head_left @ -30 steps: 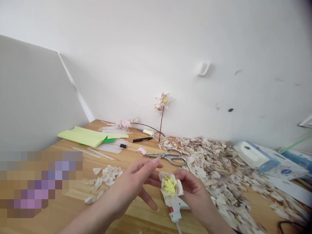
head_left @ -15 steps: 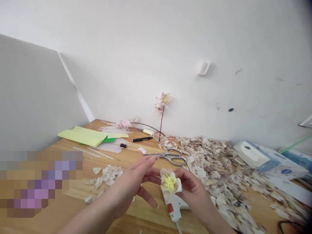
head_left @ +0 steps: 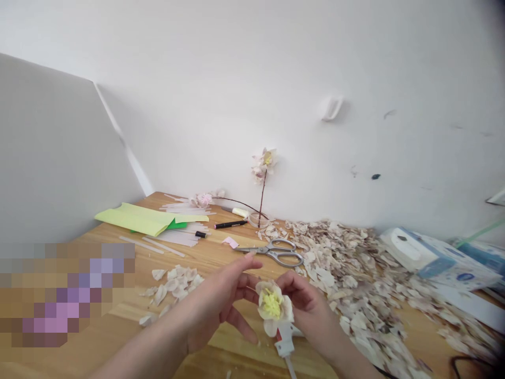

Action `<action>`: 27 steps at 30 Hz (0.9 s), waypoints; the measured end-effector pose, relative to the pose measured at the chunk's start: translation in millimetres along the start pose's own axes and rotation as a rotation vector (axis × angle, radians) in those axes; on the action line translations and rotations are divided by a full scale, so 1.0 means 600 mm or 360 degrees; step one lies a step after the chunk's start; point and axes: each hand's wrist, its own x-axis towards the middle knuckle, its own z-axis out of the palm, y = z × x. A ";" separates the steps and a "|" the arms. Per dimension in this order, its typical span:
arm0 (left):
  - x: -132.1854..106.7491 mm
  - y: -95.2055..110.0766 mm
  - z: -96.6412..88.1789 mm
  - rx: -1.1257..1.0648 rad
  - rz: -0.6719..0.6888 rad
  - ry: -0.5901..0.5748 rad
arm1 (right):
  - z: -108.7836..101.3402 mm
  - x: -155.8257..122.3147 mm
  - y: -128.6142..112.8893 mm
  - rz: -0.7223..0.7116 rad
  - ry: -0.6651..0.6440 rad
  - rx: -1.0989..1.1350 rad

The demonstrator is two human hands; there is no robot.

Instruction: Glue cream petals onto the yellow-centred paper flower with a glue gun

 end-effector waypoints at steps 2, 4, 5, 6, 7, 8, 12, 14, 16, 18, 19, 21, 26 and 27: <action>0.003 -0.002 -0.003 -0.0003 -0.0035 -0.0026 | 0.002 -0.001 -0.001 -0.0045 0.0021 -0.0006; 0.007 -0.002 -0.009 0.0023 -0.0039 -0.0044 | 0.003 -0.002 -0.004 -0.0086 0.0023 -0.0072; 0.008 -0.001 -0.014 0.0048 -0.0026 -0.0031 | 0.004 -0.003 -0.007 -0.0106 0.0011 -0.0150; 0.010 0.002 -0.020 0.0078 -0.0007 -0.0002 | 0.004 -0.004 -0.009 -0.0123 0.0000 -0.0261; 0.010 0.005 -0.026 0.0111 0.0014 0.0042 | 0.004 -0.005 -0.011 -0.0138 -0.0016 -0.0399; 0.009 0.010 -0.032 0.0142 0.0046 0.0095 | 0.004 -0.006 -0.013 -0.0151 -0.0041 -0.0553; -0.001 0.035 -0.055 0.0294 0.0312 0.0321 | 0.009 -0.007 -0.005 -0.0240 -0.0281 -0.1056; -0.005 0.045 -0.063 0.0402 0.0442 0.0438 | 0.016 -0.009 0.004 -0.0280 -0.0424 -0.1190; -0.003 0.046 -0.070 0.0557 0.0490 0.0483 | 0.025 -0.011 0.014 -0.0285 -0.0536 -0.1289; 0.007 0.040 -0.077 0.0812 0.0484 0.0472 | 0.035 -0.014 0.021 -0.0281 -0.0647 -0.1373; 0.014 0.033 -0.081 0.1012 0.0471 0.0476 | 0.040 -0.016 0.024 -0.0291 -0.0696 -0.1418; 0.028 0.019 -0.088 0.1503 0.0449 0.0566 | 0.047 -0.021 0.027 -0.0329 -0.0770 -0.1511; 0.041 0.001 -0.101 0.2025 0.0434 0.0709 | 0.053 -0.025 0.032 -0.0422 -0.0840 -0.1677; 0.038 0.002 -0.101 0.2051 0.0435 0.0664 | 0.053 -0.025 0.033 -0.0424 -0.0853 -0.1687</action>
